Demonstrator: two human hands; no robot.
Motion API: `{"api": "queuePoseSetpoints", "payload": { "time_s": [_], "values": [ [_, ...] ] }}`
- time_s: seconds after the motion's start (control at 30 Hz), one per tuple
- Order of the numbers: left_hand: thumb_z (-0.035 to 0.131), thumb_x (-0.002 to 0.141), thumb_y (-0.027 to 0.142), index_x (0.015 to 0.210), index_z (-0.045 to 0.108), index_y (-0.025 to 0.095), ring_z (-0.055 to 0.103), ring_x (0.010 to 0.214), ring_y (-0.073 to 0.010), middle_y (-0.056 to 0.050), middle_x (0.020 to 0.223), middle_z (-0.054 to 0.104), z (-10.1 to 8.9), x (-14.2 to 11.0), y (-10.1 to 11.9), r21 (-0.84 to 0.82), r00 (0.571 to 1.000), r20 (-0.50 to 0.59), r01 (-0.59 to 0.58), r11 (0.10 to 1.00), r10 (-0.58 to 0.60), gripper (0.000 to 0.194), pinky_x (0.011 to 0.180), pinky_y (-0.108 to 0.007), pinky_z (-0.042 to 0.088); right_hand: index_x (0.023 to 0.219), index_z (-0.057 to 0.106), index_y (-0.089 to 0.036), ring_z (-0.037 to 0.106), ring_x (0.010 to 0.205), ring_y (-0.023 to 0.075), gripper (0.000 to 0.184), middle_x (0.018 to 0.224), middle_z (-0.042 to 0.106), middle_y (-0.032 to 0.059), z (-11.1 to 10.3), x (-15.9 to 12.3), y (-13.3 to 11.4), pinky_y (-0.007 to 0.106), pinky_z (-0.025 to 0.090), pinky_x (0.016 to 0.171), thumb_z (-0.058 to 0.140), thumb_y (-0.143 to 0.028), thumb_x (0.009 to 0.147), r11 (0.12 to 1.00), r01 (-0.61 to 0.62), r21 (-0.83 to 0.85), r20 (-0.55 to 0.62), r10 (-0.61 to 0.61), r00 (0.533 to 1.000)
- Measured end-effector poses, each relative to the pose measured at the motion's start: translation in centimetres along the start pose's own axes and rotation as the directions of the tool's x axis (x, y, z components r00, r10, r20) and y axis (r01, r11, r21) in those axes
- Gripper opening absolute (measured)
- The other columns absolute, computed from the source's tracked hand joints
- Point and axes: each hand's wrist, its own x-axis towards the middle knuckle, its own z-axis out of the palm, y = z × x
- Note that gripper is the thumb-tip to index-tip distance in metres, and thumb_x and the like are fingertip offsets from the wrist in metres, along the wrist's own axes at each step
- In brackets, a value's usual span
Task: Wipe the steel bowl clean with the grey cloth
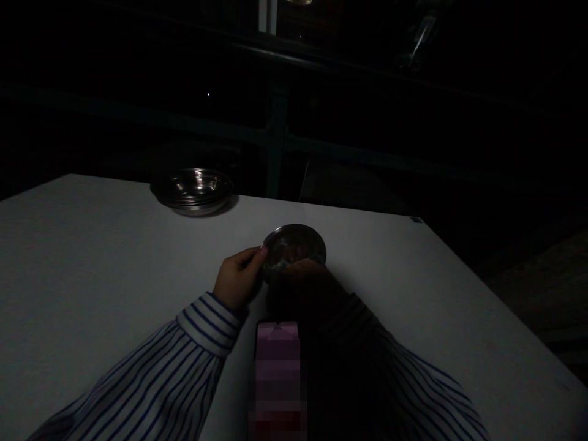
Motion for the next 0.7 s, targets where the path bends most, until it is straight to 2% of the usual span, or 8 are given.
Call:
{"api": "queuePoseSetpoints", "payload": {
  "time_s": [0.17,0.33,0.43,0.53,0.6,0.7],
  "values": [
    [0.060,0.066,0.040,0.082,0.063,0.013,0.061,0.069,-0.0167,-0.005,0.074,0.068,0.36,-0.27,0.02,-0.074,0.998,0.037,0.051,0.996,-0.048,0.032,0.063,-0.026,0.047,0.088,0.058,-0.014,0.056,0.075,0.0147,0.025,0.078,0.063,0.0067,-0.72,0.05,-0.17,0.029,0.033,0.071,0.033,-0.019,0.090,0.997,-0.067,-0.036,0.030,0.068,0.997],
    [0.058,0.069,0.037,0.078,0.065,0.014,0.060,0.069,-0.0165,-0.004,0.072,0.068,0.21,-0.40,0.35,-0.033,0.997,0.082,0.005,0.999,-0.003,0.026,0.065,-0.026,0.047,0.092,0.057,-0.017,0.059,0.076,0.0152,0.025,0.084,0.065,0.0059,-0.80,0.41,-0.21,0.029,0.036,0.070,0.032,-0.021,0.090,0.997,-0.083,-0.003,0.076,0.083,0.994],
    [0.057,0.071,0.035,0.078,0.067,0.013,0.061,0.071,-0.0171,-0.004,0.073,0.069,0.09,-0.40,0.41,-0.015,0.994,0.106,-0.015,1.000,0.017,0.026,0.066,-0.025,0.047,0.110,0.051,-0.016,0.059,0.088,0.0157,0.030,0.103,0.063,0.0086,-0.51,0.80,-0.58,0.028,0.040,0.072,0.030,-0.020,0.090,0.995,-0.079,0.060,0.085,0.073,0.994],
    [0.056,0.072,0.036,0.081,0.069,0.013,0.062,0.074,-0.0183,-0.005,0.076,0.071,0.00,-0.37,0.28,-0.005,0.993,0.112,-0.026,1.000,0.026,0.028,0.067,-0.025,0.047,0.125,0.040,-0.012,0.052,0.106,0.0170,0.039,0.122,0.053,0.0119,-0.43,0.92,-0.98,0.029,0.040,0.077,0.032,-0.020,0.088,0.993,-0.068,0.098,0.049,0.063,0.997],
    [0.055,0.072,0.036,0.081,0.070,0.013,0.063,0.075,-0.0188,-0.005,0.076,0.071,-0.09,-0.31,0.13,0.019,0.994,0.105,-0.038,0.999,0.036,0.028,0.067,-0.024,0.048,0.123,0.042,-0.013,0.053,0.103,0.0180,0.037,0.119,0.055,0.0121,-0.59,0.76,-1.05,0.030,0.040,0.078,0.031,-0.023,0.089,0.993,-0.074,0.095,0.050,0.069,0.996],
    [0.054,0.073,0.035,0.082,0.071,0.013,0.063,0.074,-0.0183,-0.004,0.074,0.071,-0.24,-0.16,-0.10,0.046,0.996,0.083,-0.049,0.998,0.045,0.029,0.067,-0.024,0.048,0.109,0.053,-0.015,0.056,0.093,0.0183,0.030,0.099,0.062,0.0103,-1.00,0.32,-0.66,0.030,0.037,0.077,0.032,-0.024,0.089,0.996,-0.064,0.055,0.061,0.060,0.996]
  ]
}}
